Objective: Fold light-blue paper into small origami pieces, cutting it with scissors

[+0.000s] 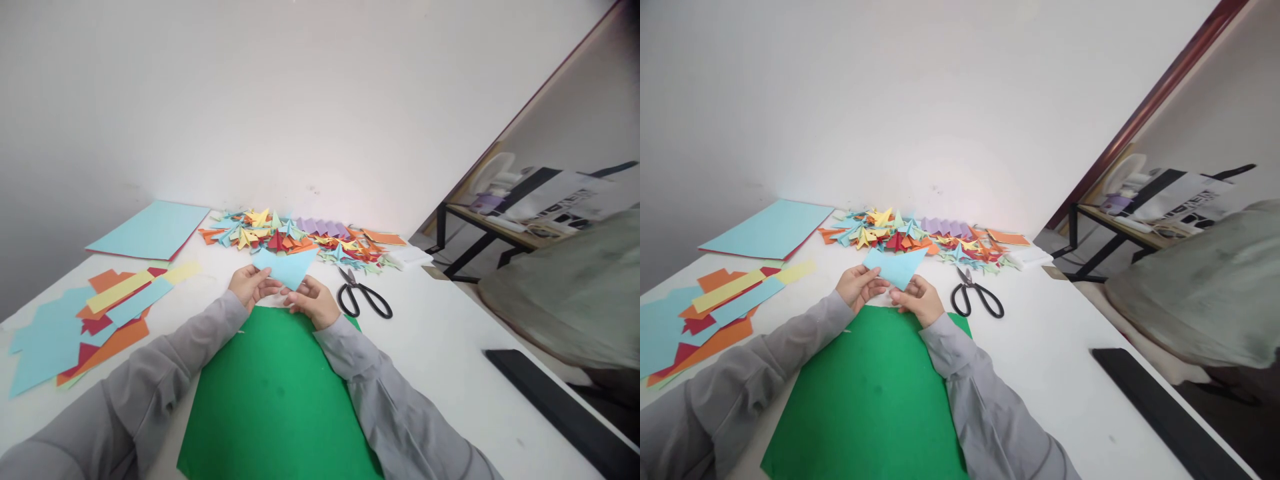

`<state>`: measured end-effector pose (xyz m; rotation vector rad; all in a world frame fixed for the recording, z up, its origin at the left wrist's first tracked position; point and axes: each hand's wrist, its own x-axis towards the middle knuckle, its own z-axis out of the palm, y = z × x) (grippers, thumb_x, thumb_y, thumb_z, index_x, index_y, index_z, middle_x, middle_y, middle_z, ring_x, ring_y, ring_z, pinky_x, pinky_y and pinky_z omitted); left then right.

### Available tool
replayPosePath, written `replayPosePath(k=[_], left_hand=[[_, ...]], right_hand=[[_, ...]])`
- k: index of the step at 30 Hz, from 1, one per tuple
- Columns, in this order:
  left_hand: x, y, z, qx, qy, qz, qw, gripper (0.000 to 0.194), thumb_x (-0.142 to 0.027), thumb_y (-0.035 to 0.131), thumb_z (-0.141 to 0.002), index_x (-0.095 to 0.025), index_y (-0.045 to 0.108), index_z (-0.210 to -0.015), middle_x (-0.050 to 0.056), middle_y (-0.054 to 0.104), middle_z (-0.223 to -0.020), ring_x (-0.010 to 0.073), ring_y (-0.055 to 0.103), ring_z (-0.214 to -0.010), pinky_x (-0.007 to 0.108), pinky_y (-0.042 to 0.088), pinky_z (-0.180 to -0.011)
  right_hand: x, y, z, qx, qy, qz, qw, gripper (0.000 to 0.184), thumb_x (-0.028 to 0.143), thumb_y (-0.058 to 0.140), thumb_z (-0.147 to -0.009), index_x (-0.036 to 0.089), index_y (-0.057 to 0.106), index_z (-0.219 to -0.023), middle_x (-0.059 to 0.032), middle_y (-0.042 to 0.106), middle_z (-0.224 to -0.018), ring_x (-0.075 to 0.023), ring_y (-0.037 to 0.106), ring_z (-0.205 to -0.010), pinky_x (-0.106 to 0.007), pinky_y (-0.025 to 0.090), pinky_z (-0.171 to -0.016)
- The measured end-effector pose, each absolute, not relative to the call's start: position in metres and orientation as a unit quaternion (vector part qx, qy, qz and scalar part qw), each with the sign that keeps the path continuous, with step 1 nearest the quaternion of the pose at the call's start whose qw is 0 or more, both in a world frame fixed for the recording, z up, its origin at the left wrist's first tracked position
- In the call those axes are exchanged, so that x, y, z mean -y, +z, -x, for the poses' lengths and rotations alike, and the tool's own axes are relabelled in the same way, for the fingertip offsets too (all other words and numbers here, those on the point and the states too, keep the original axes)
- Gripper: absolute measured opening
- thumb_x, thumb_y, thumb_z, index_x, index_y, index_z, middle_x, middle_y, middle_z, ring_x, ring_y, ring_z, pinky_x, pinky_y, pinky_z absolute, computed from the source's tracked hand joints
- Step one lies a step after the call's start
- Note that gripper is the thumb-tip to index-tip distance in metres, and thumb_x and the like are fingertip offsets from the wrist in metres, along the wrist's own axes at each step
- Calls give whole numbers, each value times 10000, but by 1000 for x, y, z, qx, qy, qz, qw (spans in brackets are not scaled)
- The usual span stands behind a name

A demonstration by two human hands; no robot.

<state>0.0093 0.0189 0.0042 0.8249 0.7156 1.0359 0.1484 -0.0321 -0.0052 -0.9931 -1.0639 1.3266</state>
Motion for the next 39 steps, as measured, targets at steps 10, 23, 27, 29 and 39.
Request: replayPosePath(k=[10,23,27,29,39], left_hand=[[-10,0,-14,-321,414,-434,733,289,-224,732,-457,-59,567,-627,37,581,-461,115,558,-441,204,469,-417],[-10,1,-12,-369,394,-515,666,448,-224,742,-413,-90,536,-789,17,592,-468,157,584,-454,256,496,-442],[-10,1,-12,-361,384,-522,671,381,-227,732,-441,-87,532,-733,26,589,-457,148,578,-440,246,496,-437],[-10,0,-12,-355,380,-528,671,366,-220,733,-440,-84,532,-714,29,589,-456,146,576,-433,241,495,-432],[-13,0,-10,-346,349,-489,721,337,-230,684,-553,-71,549,-817,90,640,-577,177,616,-523,233,505,-470]], right_hand=[[28,-15,-152,406,461,519,593,249,311,716,-468,140,591,-598,23,559,-452,-92,479,-392,-232,406,-412],[28,-10,-151,404,490,509,581,237,283,709,-461,146,570,-596,18,575,-458,-110,508,-412,-252,437,-447],[29,-10,-152,417,475,523,572,257,261,730,-426,137,576,-589,16,577,-470,-113,512,-417,-259,443,-449],[29,-8,-151,420,465,531,571,273,235,745,-394,133,579,-584,21,573,-475,-109,506,-415,-260,447,-451],[26,-12,-153,353,513,516,589,267,237,754,-397,126,570,-555,26,549,-396,-92,486,-363,-229,431,-402]])
